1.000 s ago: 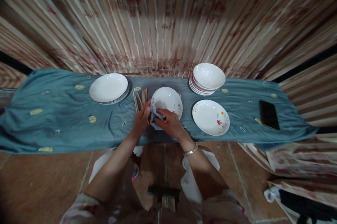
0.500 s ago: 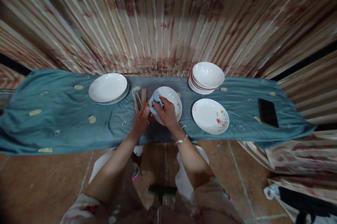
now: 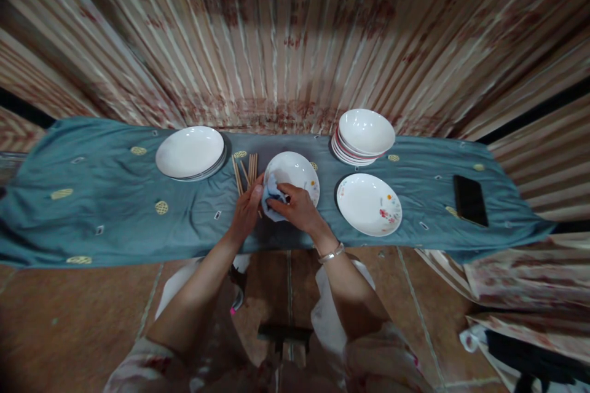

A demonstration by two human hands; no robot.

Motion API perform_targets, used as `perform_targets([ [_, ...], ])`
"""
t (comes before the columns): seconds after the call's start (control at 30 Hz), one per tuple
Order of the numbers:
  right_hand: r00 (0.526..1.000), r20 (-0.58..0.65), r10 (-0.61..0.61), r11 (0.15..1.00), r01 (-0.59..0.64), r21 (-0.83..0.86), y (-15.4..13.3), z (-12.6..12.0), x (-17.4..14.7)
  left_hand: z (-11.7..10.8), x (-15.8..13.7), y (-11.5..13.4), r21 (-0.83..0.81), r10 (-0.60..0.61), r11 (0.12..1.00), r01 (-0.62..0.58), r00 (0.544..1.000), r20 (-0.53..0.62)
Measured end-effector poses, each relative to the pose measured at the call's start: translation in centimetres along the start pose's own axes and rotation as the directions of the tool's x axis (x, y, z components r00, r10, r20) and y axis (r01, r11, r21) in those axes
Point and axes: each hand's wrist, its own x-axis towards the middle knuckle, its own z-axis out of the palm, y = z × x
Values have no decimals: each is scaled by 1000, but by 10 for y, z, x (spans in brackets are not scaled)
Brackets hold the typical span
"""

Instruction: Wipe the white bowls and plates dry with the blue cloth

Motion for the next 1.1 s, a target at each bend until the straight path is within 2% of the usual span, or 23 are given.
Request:
perform_targets([
  [0.1,1000,15,14,1000,-14,-10,-1,-2,-1,1,1,0,6,28,1000,-28,1000,7],
  [0.2,999,-29,12,1000,-12,-8,-1,0,2,2,1,0,-15,29,999,-29,1000,6],
  [0.37,987,-137,-84,996,81,-28,4,7,13,3,-1,-3,-87,-30,996,35,998,57],
  [0.5,969,-200,-148,979,114,-170,13,12,21,4,-1,-4,-168,-59,983,76,993,106],
  [0.7,964,-178,-198,927,125,-354,28,13,29,2,-1,-5,-185,-68,978,96,986,150],
  [0.97,965,-184,-185,847,62,-527,41,8,42,4,-1,-9,-257,-106,956,140,984,143],
  [1.1,959,-199,-202,839,65,-541,52,1,46,4,-1,-8,-261,-97,956,135,983,155],
])
